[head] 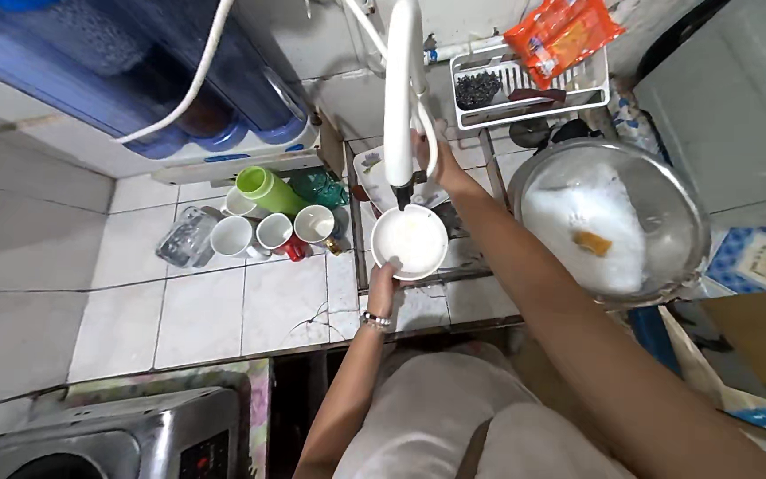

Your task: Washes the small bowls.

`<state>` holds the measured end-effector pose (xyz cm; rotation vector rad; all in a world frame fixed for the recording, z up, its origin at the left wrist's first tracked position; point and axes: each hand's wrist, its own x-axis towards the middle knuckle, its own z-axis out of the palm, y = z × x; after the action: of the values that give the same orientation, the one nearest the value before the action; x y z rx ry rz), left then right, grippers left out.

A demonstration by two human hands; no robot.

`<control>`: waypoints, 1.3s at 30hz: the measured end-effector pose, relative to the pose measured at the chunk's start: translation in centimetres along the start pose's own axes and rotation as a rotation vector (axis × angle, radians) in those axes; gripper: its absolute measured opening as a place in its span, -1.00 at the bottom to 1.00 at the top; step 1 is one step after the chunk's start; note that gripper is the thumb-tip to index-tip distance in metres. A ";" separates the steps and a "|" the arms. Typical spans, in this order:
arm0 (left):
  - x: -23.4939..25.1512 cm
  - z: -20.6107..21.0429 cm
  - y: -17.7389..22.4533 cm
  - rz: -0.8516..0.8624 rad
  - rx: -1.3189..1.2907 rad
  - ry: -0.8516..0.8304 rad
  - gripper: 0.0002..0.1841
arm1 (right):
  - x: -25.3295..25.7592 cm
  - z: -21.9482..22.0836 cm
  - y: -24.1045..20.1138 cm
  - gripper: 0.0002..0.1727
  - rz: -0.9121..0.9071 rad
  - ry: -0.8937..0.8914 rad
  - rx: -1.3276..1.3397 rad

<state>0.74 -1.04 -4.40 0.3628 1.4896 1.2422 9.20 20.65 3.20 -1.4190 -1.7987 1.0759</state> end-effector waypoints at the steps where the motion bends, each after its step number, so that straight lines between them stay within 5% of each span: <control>1: 0.1 0.1 -0.1 -0.001 -0.029 -0.018 -0.62 | 0.2 0.5 0.4 -0.42 -0.031 0.053 -0.074; 7: 1.2 1.4 1.6 -0.070 0.016 -0.136 -0.54 | 0.2 0.4 -1.0 -0.41 0.057 -0.014 -0.498; 13: 2.6 3.9 2.5 -0.139 0.067 -0.129 -0.34 | -8.1 -3.5 -2.6 -0.29 0.067 -0.289 -0.468; 17: 2.4 3.8 1.4 0.155 0.080 -0.204 -0.53 | -15.3 -0.6 -1.9 -0.53 0.055 -0.449 -0.225; 22: 2.7 3.8 3.6 0.184 0.039 -0.076 -0.61 | -16.7 2.1 -1.0 -0.48 0.025 -0.347 -0.043; 26: 4.1 2.5 4.8 0.160 0.149 0.030 -0.50 | -17.0 1.8 -0.5 -0.49 -0.037 -0.402 -0.106; 32: 4.0 1.4 6.6 0.117 0.570 0.015 -0.49 | -16.4 0.1 2.9 -0.10 -0.013 -0.550 -0.383; 36: 4.1 1.7 6.4 0.122 0.573 -0.034 -0.53 | -17.6 0.7 2.4 -0.33 -0.092 -0.433 0.047; 39: 3.2 1.8 6.9 0.043 0.526 -0.002 -0.51 | -17.7 -0.4 3.4 -0.30 -0.064 -0.510 -0.030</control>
<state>-1.48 5.16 -0.07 0.7443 1.8050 0.8647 15.57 3.95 0.89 -1.1598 -2.1980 1.4780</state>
